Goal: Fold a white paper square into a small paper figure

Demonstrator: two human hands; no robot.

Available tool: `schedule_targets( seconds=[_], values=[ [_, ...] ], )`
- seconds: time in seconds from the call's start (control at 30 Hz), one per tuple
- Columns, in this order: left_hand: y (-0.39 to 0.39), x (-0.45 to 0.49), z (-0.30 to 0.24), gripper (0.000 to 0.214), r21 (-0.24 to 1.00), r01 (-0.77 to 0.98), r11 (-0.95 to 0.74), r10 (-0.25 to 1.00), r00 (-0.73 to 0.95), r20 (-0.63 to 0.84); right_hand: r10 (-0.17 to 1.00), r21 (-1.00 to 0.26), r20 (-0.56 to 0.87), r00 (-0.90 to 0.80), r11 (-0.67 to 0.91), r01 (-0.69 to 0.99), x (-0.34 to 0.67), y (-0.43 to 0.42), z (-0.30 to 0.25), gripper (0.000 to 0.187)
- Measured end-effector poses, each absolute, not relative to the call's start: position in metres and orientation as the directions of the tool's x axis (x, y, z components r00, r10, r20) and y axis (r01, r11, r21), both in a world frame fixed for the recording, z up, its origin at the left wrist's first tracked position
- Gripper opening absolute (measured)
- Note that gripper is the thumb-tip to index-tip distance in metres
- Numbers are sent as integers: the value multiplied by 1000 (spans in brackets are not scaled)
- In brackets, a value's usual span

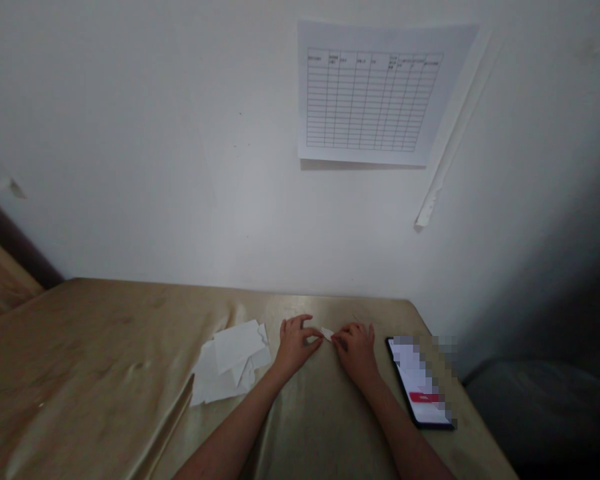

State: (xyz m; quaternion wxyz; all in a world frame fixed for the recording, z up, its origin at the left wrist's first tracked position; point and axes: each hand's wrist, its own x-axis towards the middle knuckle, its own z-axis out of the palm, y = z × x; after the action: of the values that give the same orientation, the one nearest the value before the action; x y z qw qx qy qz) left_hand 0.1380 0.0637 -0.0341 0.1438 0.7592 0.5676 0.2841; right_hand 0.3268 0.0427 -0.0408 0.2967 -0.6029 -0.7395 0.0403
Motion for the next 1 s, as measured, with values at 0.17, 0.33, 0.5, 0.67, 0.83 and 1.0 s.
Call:
schedule_targets(
  seconds=[0.17,0.33,0.5,0.67,0.83,1.0],
  values=[
    [62,139,-32,14,518,797,-310,947,211,242,928,-476,354,-114,284,832,327,44,-41,18],
    [61,140,-32,14,509,805,-306,949,216,230,930,-506,345,-123,295,811,325,44,-42,15],
    [60,142,-30,14,505,812,-292,952,195,236,947,-553,306,-96,259,792,324,45,-43,12],
    [57,144,-27,11,496,821,-282,954,184,237,956,-585,286,-61,225,779,325,45,-43,14],
    [59,145,-31,13,488,819,-302,948,205,243,961,-593,276,-23,189,782,326,47,-46,15],
    [60,147,-34,20,478,827,-297,951,209,229,953,-556,303,13,165,815,327,50,-52,21]
  ],
)
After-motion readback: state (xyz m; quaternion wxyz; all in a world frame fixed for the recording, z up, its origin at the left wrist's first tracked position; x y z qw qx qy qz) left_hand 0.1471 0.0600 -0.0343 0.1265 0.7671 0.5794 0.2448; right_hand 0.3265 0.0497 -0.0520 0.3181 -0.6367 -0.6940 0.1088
